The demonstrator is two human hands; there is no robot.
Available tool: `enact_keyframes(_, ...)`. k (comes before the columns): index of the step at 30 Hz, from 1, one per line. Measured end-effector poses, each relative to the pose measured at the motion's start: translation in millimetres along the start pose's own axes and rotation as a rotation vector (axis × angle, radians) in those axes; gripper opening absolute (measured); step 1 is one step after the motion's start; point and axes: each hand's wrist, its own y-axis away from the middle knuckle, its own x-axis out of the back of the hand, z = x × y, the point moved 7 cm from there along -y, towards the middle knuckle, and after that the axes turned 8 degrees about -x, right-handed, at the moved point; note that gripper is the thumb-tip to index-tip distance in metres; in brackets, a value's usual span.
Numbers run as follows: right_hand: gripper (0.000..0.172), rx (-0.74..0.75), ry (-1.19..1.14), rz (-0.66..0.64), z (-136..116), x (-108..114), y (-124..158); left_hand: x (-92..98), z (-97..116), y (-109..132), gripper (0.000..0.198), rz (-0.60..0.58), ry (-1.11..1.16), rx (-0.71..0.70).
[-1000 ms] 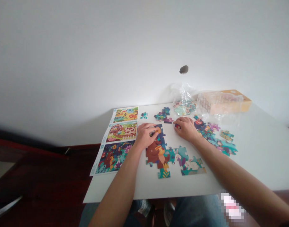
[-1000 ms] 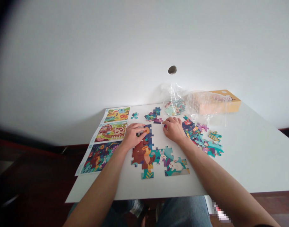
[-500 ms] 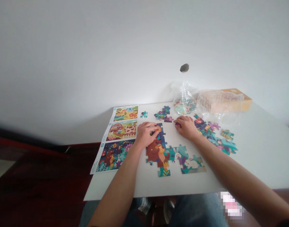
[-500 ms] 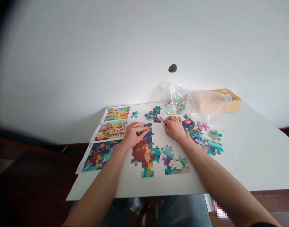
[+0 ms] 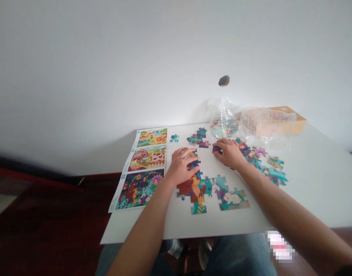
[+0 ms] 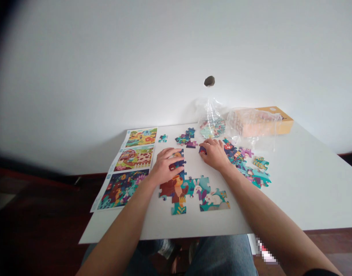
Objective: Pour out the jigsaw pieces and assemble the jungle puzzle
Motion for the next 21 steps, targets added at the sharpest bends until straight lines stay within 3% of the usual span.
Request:
enact_keyframes(4,0.031,-0.008,0.000,-0.033,2,0,0,-14.5,24,2,0.048,-0.224,0.092,-0.102)
enact_keyframes(7,0.029,0.008,-0.014,-0.042,3,2,-1,-25.4,26,4,0.057,-0.334,0.102,-0.109)
enact_keyframes(17,0.034,-0.023,-0.126,-0.004,41,36,-8,-28.6,23,3,0.056,-0.343,0.112,-0.115)
enact_keyframes(21,0.029,-0.149,-0.105,0.064,54,59,-7,-28.4,22,4,0.055,-0.340,0.114,-0.104)
